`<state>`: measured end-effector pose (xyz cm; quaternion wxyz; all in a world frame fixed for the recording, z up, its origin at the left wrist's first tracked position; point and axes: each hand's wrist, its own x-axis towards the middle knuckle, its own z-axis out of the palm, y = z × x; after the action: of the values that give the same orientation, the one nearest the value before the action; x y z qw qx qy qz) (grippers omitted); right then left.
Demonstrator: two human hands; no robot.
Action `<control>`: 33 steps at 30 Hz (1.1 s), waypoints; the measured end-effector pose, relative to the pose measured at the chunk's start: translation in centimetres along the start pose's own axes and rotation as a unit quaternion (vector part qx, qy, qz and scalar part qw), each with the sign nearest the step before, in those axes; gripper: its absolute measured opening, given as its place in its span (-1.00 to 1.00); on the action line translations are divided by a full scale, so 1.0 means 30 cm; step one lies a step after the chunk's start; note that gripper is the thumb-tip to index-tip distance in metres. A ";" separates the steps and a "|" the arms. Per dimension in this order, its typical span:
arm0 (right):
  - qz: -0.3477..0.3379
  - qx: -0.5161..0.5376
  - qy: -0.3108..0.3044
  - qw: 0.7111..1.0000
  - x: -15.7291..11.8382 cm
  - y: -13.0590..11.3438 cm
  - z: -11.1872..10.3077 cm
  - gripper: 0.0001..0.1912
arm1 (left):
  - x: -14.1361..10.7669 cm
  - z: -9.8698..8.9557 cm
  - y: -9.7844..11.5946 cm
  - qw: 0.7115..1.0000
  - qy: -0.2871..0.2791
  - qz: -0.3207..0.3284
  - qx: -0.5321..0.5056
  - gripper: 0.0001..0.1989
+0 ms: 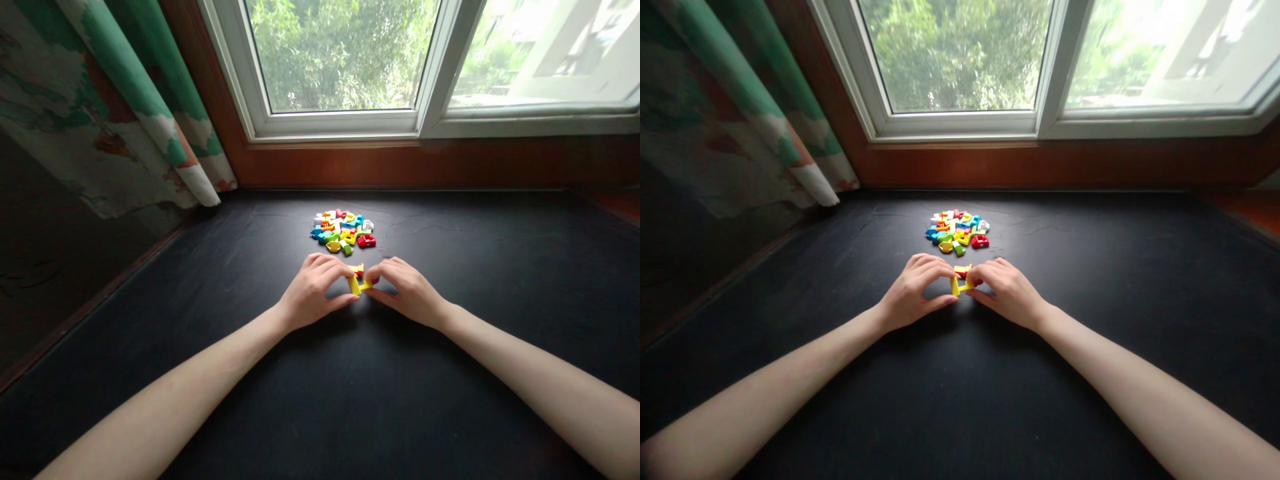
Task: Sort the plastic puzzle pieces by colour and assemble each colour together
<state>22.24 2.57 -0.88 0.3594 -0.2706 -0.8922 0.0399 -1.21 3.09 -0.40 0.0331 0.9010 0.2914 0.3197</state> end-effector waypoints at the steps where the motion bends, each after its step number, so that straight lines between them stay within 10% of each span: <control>1: 0.000 0.000 0.001 1.000 0.001 -0.001 0.000 -0.87 | 0.000 -0.001 0.000 1.000 -0.001 -0.002 0.001 -0.74; 33: -0.004 0.007 -0.052 0.999 -0.005 0.004 -0.011 -0.73 | 0.004 -0.010 0.005 1.000 -0.004 0.030 -0.006 -0.74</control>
<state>22.61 2.54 -0.76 0.3149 -0.2623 -0.9103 0.0584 -1.24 2.99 -0.07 0.0297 0.9104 0.2625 0.3183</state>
